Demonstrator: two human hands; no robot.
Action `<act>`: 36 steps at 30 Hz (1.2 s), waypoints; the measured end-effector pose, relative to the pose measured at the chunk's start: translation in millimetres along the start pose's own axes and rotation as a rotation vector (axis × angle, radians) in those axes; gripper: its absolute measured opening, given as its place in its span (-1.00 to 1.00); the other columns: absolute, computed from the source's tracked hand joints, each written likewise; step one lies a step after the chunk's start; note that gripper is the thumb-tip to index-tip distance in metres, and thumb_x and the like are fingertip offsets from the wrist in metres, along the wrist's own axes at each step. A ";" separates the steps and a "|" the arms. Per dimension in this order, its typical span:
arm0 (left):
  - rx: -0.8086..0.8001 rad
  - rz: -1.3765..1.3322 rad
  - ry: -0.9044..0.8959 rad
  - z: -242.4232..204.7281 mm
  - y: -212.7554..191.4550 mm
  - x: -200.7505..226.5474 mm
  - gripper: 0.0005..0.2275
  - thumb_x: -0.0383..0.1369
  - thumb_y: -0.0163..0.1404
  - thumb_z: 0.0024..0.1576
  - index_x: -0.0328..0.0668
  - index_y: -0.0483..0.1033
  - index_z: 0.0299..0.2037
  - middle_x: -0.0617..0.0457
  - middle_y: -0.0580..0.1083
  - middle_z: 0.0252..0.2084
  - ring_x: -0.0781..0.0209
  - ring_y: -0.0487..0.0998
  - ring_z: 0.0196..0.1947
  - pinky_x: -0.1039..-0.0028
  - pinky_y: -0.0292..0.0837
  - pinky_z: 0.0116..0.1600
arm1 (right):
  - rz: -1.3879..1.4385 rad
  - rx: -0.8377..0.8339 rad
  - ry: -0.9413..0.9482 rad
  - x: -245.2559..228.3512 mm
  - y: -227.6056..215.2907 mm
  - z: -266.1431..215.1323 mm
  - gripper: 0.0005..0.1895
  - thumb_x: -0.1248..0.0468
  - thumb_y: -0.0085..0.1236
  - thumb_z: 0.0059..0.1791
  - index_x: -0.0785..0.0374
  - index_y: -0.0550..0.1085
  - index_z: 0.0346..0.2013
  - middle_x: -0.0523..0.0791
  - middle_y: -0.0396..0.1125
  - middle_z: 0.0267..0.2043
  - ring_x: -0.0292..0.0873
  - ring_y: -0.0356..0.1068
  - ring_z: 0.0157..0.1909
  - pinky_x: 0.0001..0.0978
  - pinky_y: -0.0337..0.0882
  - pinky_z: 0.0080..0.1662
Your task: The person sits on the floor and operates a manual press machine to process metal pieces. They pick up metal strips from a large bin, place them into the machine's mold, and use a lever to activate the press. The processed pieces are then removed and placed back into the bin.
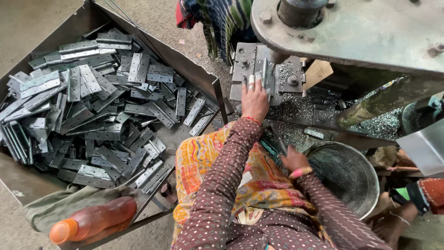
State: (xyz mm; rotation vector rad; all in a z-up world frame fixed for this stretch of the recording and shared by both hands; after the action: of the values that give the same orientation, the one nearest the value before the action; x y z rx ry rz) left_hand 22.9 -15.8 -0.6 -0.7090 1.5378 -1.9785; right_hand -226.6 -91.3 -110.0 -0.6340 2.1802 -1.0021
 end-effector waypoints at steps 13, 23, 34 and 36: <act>-0.105 -0.142 -0.044 23.2 5.3 3.4 -0.79 -0.34 -0.09 0.23 -0.16 0.62 -0.11 -0.12 0.34 0.37 0.00 0.49 0.13 -0.08 0.10 0.47 | -0.179 0.003 -0.006 7.5 -21.9 27.5 -0.42 -0.17 0.19 -0.04 0.30 0.41 -0.09 0.20 0.51 -0.22 0.23 0.54 -0.21 0.05 0.51 -0.13; 0.128 -0.123 0.021 -0.5 -7.0 -5.0 -0.76 -0.29 -0.10 0.18 -0.07 0.66 -0.14 -0.02 0.40 0.28 0.03 0.37 0.34 -0.10 0.08 0.46 | -0.219 0.095 -0.105 10.3 -23.7 41.9 -0.36 -0.21 0.29 -0.11 0.35 0.48 -0.19 0.16 0.48 -0.30 0.20 0.52 -0.25 0.02 0.51 -0.17; -0.140 -0.200 0.024 20.6 -24.1 -21.5 -0.82 -0.34 -0.05 0.19 0.02 0.65 -0.15 0.03 0.43 0.21 0.14 0.54 0.06 0.11 0.21 0.36 | -0.210 0.244 -0.097 32.0 36.9 19.7 -0.45 -0.16 0.14 -0.01 0.27 0.41 -0.05 0.17 0.47 -0.34 0.32 0.49 -0.30 0.18 0.48 -0.23; 0.103 -0.214 0.042 -3.5 -32.2 -32.1 -0.83 -0.31 -0.04 0.20 -0.03 0.60 -0.12 0.05 0.45 0.14 0.17 0.53 0.06 0.17 0.26 0.35 | -0.156 0.206 -0.088 41.0 42.6 17.8 -0.45 -0.17 0.14 -0.04 0.23 0.43 -0.05 0.17 0.47 -0.29 0.34 0.49 -0.26 0.19 0.47 -0.21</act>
State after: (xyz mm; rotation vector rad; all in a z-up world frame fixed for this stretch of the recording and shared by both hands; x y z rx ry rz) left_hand 40.7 15.5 27.3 -0.8231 1.4214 -2.2252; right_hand -247.9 -101.3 -167.1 -0.7442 1.9436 -1.2375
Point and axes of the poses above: each hand's wrist, its own z-axis towards the middle knuckle, its own y-axis out of the palm, x = y × z, the point moved 1 cm from there along z, towards the middle knuckle
